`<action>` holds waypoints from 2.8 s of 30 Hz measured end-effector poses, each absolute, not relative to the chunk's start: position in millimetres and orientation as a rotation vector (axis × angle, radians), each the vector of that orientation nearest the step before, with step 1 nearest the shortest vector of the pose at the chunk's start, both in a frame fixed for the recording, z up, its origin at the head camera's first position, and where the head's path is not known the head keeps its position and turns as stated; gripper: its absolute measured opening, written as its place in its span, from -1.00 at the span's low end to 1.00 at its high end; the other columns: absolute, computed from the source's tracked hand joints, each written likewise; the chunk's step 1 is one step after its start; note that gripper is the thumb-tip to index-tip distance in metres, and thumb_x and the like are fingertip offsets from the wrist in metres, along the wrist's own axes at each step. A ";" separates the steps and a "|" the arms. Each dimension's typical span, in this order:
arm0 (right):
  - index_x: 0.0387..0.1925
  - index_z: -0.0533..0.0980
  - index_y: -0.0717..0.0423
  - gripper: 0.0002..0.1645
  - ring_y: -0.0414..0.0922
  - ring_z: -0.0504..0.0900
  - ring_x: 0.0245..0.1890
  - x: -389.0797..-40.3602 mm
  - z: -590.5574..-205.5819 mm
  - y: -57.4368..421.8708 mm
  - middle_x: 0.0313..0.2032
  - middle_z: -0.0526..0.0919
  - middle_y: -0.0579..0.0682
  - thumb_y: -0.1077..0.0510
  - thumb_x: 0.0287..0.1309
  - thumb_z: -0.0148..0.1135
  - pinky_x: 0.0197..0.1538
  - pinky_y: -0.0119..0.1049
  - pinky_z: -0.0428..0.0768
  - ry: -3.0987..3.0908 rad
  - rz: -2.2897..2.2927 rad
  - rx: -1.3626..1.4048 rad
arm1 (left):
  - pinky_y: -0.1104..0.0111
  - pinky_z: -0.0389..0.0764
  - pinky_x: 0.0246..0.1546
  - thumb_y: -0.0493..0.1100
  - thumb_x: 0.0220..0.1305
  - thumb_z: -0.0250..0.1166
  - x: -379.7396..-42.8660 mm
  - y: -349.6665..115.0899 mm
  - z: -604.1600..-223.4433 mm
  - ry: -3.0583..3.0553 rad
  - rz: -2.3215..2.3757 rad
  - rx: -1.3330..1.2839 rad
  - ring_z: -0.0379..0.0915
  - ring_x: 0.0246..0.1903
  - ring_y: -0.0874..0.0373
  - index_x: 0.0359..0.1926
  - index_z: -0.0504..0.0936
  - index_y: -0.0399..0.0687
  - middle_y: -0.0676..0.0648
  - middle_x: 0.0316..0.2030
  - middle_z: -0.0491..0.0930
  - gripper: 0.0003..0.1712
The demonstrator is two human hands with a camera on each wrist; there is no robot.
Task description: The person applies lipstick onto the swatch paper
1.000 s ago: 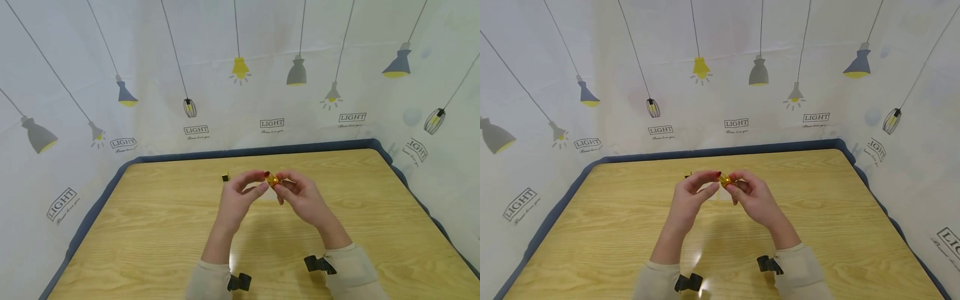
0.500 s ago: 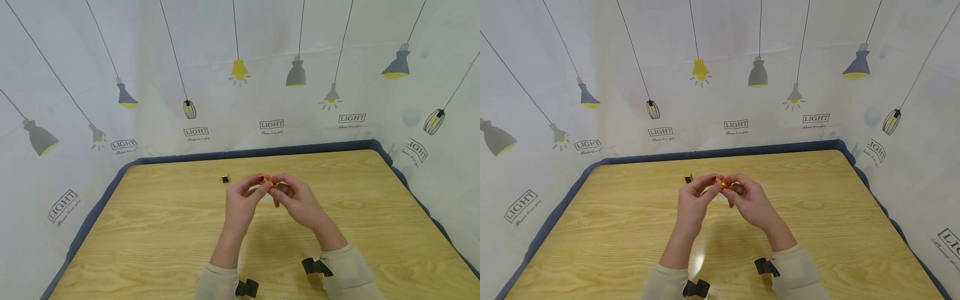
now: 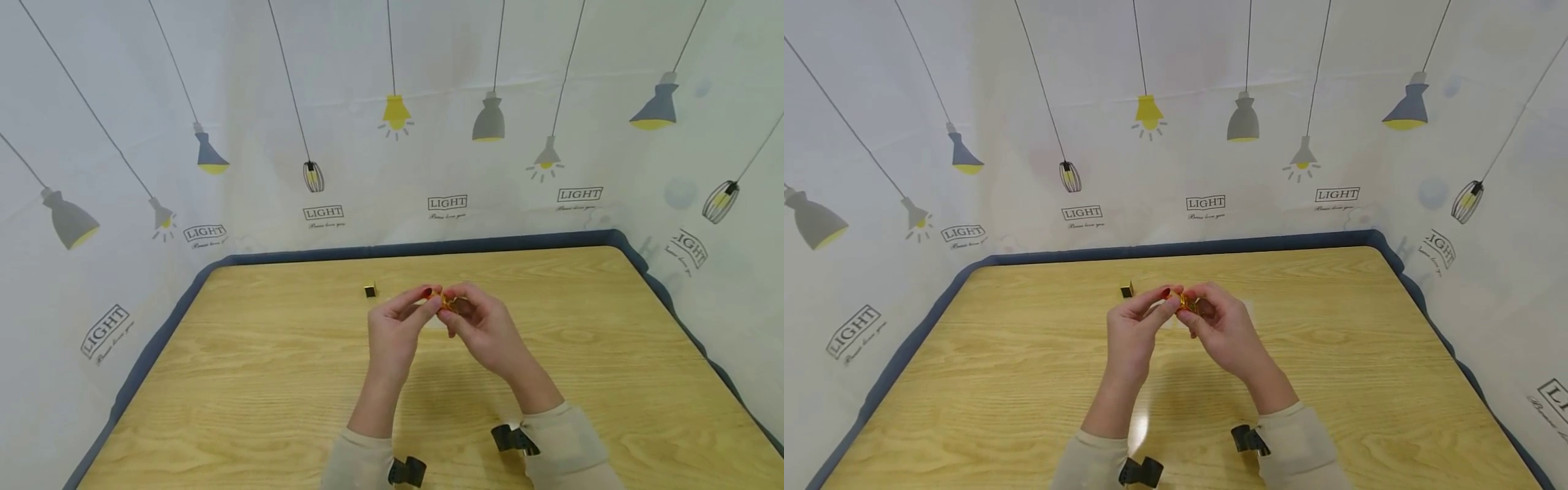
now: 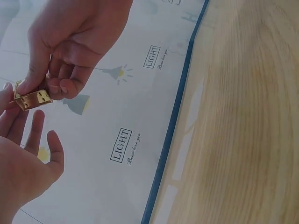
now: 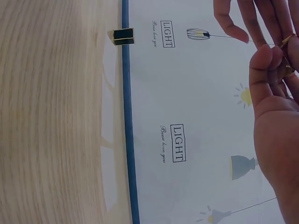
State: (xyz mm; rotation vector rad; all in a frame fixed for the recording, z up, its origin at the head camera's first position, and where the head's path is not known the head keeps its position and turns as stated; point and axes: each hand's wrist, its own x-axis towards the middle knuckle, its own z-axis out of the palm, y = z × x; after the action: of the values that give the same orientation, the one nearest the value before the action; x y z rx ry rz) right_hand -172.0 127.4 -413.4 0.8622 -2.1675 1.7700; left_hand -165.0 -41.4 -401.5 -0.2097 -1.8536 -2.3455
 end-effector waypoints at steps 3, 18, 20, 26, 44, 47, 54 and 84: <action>0.08 0.58 0.29 -0.72 -0.18 0.63 -0.43 -172.9 -416.0 125.5 -0.13 0.70 0.18 0.41 0.38 0.30 -0.35 -0.40 0.69 -2.113 1.709 0.886 | 0.41 0.77 -0.07 -0.29 0.30 0.52 -164.9 -40.3 -401.6 -1.805 -2.350 -0.203 0.76 -0.26 0.27 0.06 0.79 -0.35 -0.14 -0.09 0.86 -0.66; 0.02 0.69 0.31 -0.57 -0.33 0.73 -0.14 -173.7 -420.7 124.9 -0.06 0.74 0.19 0.53 0.08 0.49 -0.04 -0.50 0.75 -2.002 1.516 0.897 | 0.41 0.78 -0.03 -0.21 0.32 0.53 -163.4 -41.6 -400.2 -1.717 -2.368 -0.254 0.75 -0.14 0.23 0.06 0.81 -0.28 0.10 -0.15 0.87 -0.66; 0.04 0.69 0.33 -0.58 -0.34 0.73 -0.13 -173.9 -421.4 125.2 -0.04 0.74 0.21 0.53 0.11 0.47 -0.05 -0.48 0.76 -1.997 1.531 0.928 | 0.43 0.77 -0.04 -0.21 0.33 0.52 -163.8 -42.6 -401.4 -1.724 -2.363 -0.264 0.74 -0.12 0.22 0.06 0.81 -0.28 0.10 -0.15 0.86 -0.67; 0.08 0.65 0.38 -0.62 -0.16 0.74 -0.30 -175.4 -423.3 127.5 -0.08 0.71 0.27 0.57 0.23 0.33 -0.19 -0.45 0.76 -1.948 1.579 1.044 | 0.46 0.75 -0.07 -0.27 0.35 0.49 -163.8 -44.0 -401.6 -1.759 -2.353 -0.308 0.71 -0.13 0.22 0.08 0.78 -0.35 0.12 -0.12 0.86 -0.66; 0.06 0.50 0.51 -0.75 -0.10 0.47 -0.39 -174.9 -426.2 133.9 -0.25 0.58 -0.13 0.36 0.61 -0.03 -0.33 -0.32 0.56 -1.981 1.958 1.141 | 0.40 0.78 -0.04 -0.29 0.33 0.50 -162.8 -43.0 -402.2 -1.724 -2.396 -0.431 0.72 -0.10 0.20 0.00 0.80 -0.39 -0.12 -0.01 0.82 -0.71; 0.05 0.50 0.51 -0.72 -0.08 0.46 -0.39 -175.8 -426.5 134.9 -0.25 0.59 -0.16 0.32 0.64 -0.04 -0.32 -0.29 0.56 -1.987 2.009 1.161 | 0.39 0.79 -0.05 -0.28 0.33 0.50 -162.7 -44.0 -403.4 -1.722 -2.397 -0.444 0.71 -0.13 0.20 -0.01 0.81 -0.37 -0.12 -0.01 0.81 -0.72; 0.16 0.63 0.16 -0.70 -0.20 0.55 -0.24 -179.0 -426.7 141.9 -0.10 0.68 -0.23 0.29 0.62 0.03 -0.13 -0.42 0.66 -1.987 2.290 1.115 | 0.41 0.75 -0.02 -0.28 0.31 0.51 -162.0 -45.4 -403.5 -1.775 -2.348 -0.415 0.70 -0.08 0.19 -0.01 0.82 -0.33 -0.14 -0.01 0.82 -0.73; -0.08 0.72 0.20 -0.57 -0.15 0.63 -0.33 -172.8 -426.1 110.4 -0.19 0.74 0.06 0.39 -0.04 0.66 -0.16 -0.61 0.61 -2.025 1.263 0.786 | 0.45 0.62 -0.02 -0.25 0.32 0.52 -164.0 -40.7 -411.8 -1.698 -2.176 -0.227 0.67 0.02 0.17 -0.07 0.84 -0.31 0.01 -0.17 0.84 -0.77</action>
State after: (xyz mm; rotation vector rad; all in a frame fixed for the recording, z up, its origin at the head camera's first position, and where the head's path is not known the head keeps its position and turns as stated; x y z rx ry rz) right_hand -172.8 110.4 -426.1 0.7857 -2.0252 1.2632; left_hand -164.0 -40.7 -411.8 -0.2267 -1.6978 -2.1759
